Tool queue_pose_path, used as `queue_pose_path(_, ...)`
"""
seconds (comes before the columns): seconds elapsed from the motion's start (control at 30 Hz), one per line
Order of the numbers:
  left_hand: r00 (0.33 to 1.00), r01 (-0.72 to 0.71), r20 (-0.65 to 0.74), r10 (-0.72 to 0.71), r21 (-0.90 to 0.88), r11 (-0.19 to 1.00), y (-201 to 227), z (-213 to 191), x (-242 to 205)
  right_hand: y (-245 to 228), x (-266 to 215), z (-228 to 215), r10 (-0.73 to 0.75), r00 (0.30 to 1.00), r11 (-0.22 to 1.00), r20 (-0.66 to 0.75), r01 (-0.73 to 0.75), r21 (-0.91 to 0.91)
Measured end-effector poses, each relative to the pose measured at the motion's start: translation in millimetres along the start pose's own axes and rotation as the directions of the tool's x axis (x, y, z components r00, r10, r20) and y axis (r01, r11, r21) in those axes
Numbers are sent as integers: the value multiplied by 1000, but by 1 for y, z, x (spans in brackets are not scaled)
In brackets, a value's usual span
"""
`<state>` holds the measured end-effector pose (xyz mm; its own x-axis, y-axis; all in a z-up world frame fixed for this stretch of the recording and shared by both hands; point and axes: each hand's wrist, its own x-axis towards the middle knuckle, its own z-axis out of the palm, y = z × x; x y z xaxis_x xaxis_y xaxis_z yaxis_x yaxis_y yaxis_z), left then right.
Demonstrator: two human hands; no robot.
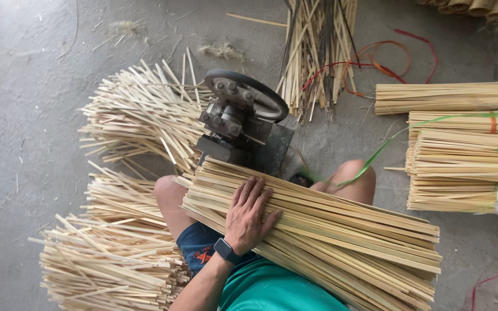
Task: The person sits on the floor and feeds long bamboo strips through a grinding machine to smooth their edges. They handle the strips one by one, feeding them into the machine and collecting the processed pieces into a bundle on their lap.
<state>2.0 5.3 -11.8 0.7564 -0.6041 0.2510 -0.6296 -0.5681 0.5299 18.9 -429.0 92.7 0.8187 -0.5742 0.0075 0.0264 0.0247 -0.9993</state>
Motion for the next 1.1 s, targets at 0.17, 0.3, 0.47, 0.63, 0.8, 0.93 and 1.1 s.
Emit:
queue_pose_path(0.17, 999, -17, -36, 17, 2, 1000, -2, 3, -3, -9, 83, -5, 193, 980, 978, 55, -188, -89)
queue_pose_path(0.3, 998, -32, -61, 28, -71, 997, -5, 6, -5, 95, -28, 69, 720, 576, 603, 386, -243, -760)
queue_pose_path(0.47, 896, 48, -441, -56, -29, 998, -28, -9, -15, 159, -108, 93, 732, 276, 619, 623, 115, -777)
queue_pose_path(0.63, 856, 495, -224, -465, 104, 862, -93, -64, -19, 170, -126, 93, 645, 191, 721, 740, 167, -672)
queue_pose_path(0.8, 579, 747, 155, -801, 293, 596, -129, -64, -13, 151, -150, 84, 711, 103, 696, 696, 35, -717)
queue_pose_path(0.93, 830, 551, 170, -532, -405, 730, -136, -42, -25, 144, -146, 72, 657, 309, 711, 688, 50, -701)
queue_pose_path(1.1, 741, 662, 115, -662, -290, 691, -132, -36, -19, 138, -145, 74, 557, 541, 733, 631, 37, -679)
